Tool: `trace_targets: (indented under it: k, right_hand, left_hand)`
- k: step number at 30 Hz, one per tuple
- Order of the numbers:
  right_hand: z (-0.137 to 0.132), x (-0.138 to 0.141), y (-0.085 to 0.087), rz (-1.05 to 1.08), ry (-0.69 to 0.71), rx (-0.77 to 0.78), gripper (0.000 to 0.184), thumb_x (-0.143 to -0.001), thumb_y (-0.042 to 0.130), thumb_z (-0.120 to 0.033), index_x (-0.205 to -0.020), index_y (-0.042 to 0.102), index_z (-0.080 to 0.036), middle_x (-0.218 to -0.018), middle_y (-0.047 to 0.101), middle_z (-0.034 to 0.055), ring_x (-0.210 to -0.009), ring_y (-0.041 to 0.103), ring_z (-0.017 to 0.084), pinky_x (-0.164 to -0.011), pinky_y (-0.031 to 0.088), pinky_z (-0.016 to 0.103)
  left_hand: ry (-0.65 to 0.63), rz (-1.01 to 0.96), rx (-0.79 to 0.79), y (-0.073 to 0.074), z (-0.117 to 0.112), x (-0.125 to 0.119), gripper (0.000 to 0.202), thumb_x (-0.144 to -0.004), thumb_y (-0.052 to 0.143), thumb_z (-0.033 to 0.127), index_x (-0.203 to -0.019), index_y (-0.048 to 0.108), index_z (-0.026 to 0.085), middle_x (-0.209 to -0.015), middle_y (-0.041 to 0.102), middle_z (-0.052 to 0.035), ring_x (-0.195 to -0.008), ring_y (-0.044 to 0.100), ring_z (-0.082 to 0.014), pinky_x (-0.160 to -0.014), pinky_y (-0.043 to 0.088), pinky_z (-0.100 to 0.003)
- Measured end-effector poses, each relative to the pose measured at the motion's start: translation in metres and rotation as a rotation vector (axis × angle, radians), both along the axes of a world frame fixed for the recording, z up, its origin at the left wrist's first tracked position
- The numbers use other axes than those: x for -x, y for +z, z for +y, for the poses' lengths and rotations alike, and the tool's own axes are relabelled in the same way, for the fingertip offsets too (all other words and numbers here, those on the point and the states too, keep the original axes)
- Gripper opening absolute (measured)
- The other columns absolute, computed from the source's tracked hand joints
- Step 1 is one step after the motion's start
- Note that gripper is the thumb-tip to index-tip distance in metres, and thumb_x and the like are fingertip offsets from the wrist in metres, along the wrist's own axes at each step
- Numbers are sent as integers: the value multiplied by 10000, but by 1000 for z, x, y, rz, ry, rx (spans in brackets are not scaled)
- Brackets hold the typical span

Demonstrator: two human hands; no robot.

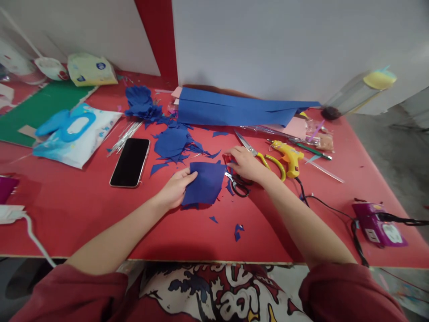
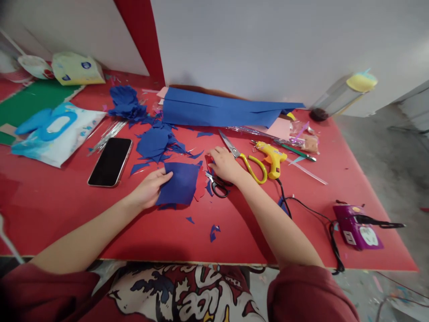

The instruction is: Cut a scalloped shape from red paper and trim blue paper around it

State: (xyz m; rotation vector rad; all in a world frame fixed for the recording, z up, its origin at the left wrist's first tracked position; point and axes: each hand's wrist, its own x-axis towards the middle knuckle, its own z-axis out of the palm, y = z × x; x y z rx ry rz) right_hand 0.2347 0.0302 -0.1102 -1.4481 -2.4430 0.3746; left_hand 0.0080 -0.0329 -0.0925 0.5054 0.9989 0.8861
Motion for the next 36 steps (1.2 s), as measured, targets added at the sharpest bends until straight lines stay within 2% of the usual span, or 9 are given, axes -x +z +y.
trace_targets:
  k: [5,9,11,17,21,25,28,32,36]
  right_hand:
    - [13,3,19,-60,32,181,225,-751,495,-23,-902,617,-138,-865,625,93,-794,578,196,-751,471,321]
    - [14,-6,37,-11,36,58,198,-769,458,-46,-752,634,-134,-777,613,92,-758,571,198,-737,462,322]
    - [14,-12,41,22,12,-19,226,-793,425,-64,-787,641,-132,-809,609,103,-753,570,200,-734,465,336]
    - [17,-17,20,-76,135,17,240,-808,489,-119,-990,638,-164,-936,559,119,-956,517,253,-896,416,428]
    - [23,-14,6,-89,172,34,156,-786,537,-136,-884,654,-173,-954,540,108,-954,504,252,-916,399,434]
    - [29,-14,10,-5,202,-14,127,-776,507,-98,-762,612,-168,-866,556,87,-861,518,221,-829,444,385]
    - [28,-13,24,91,122,-181,158,-781,464,-69,-748,579,-172,-860,568,86,-860,513,222,-799,445,375]
    - [9,-5,50,274,-127,-443,143,-817,453,-111,-744,544,-192,-814,581,68,-820,529,215,-783,436,388]
    - [-29,13,61,565,-245,-318,91,-814,504,-174,-894,532,-205,-712,571,1,-617,539,140,-614,466,296]
  left_hand:
    - [-26,-1,26,2,1,2,126,-793,531,109,-859,638,113,-679,703,-51,-581,654,-141,-598,529,-247]
    - [-26,12,42,-2,2,0,167,-824,488,95,-886,643,99,-733,716,-64,-631,669,-138,-656,529,-247]
    - [-33,18,48,-4,2,-2,169,-825,493,102,-894,647,91,-759,720,-74,-646,673,-144,-668,527,-252]
    - [-40,30,48,-8,1,-4,163,-822,501,101,-879,653,97,-708,715,-59,-617,664,-128,-652,512,-228]
    - [-45,36,41,-8,1,-5,149,-810,520,109,-868,656,93,-686,712,-55,-600,659,-129,-655,513,-232]
    - [-53,31,36,-10,1,-4,158,-815,514,108,-871,660,91,-699,716,-58,-608,663,-129,-650,515,-227]
    - [-52,22,37,-12,0,-4,162,-817,513,111,-874,663,89,-723,721,-63,-621,668,-132,-631,517,-220]
    - [-41,-11,35,-11,-1,-5,169,-820,505,104,-855,668,85,-734,721,-67,-642,669,-132,-665,524,-227]
    - [-22,-45,37,-7,-3,-7,193,-830,473,79,-816,666,77,-690,712,-75,-605,661,-128,-659,525,-226]
